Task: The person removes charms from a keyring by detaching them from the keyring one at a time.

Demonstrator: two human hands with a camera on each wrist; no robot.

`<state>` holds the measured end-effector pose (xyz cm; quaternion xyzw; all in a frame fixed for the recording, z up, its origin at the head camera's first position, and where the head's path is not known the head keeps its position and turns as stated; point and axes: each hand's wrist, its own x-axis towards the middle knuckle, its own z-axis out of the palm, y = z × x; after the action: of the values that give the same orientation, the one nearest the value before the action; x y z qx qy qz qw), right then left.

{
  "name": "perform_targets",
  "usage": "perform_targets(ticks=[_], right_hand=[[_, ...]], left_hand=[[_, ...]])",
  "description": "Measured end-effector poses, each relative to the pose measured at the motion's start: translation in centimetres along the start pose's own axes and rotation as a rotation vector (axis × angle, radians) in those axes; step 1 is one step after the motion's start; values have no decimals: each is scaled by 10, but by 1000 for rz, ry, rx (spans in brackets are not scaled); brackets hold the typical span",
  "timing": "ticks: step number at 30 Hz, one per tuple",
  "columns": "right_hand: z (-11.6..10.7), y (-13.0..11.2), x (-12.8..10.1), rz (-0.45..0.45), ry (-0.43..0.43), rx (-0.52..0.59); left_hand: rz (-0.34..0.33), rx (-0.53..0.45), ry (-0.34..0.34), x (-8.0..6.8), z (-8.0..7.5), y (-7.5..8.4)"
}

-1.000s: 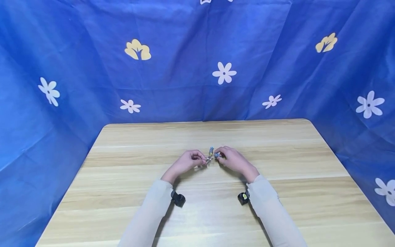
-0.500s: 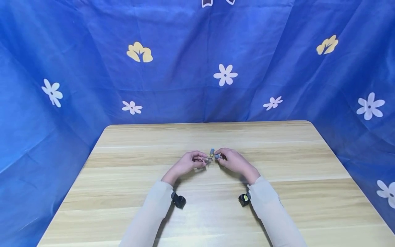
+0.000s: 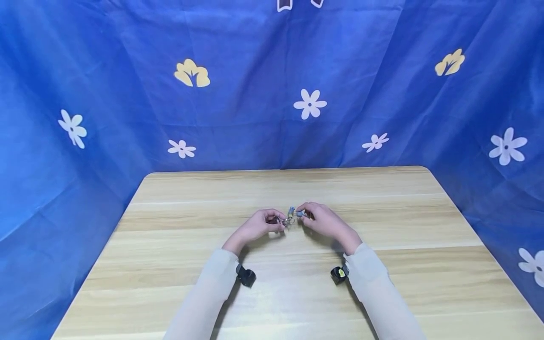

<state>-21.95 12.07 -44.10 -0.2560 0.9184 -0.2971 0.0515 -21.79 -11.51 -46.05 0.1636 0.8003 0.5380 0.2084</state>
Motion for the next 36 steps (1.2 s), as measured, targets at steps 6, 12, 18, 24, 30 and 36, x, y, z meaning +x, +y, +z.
perform_targets(ticks=[6,12,18,24,30,36], right_hand=[[-2,-1,-5,14,-2,29],[-7,-3,-9,25,7,76],[-6,-6,-13,-1,12,123],[-3,-7,-13,-24,21,166],[-4,-8,-13,-48,34,205],[-5,-10,-14,-46,25,242]], left_hand=[[26,-17,-11,0,4,2],[65,-12,-28,-2,4,8],[77,-16,-31,-7,4,11],[68,-35,-13,-11,4,16],[76,-42,-23,-13,3,19],[91,-66,-26,-15,2,19]])
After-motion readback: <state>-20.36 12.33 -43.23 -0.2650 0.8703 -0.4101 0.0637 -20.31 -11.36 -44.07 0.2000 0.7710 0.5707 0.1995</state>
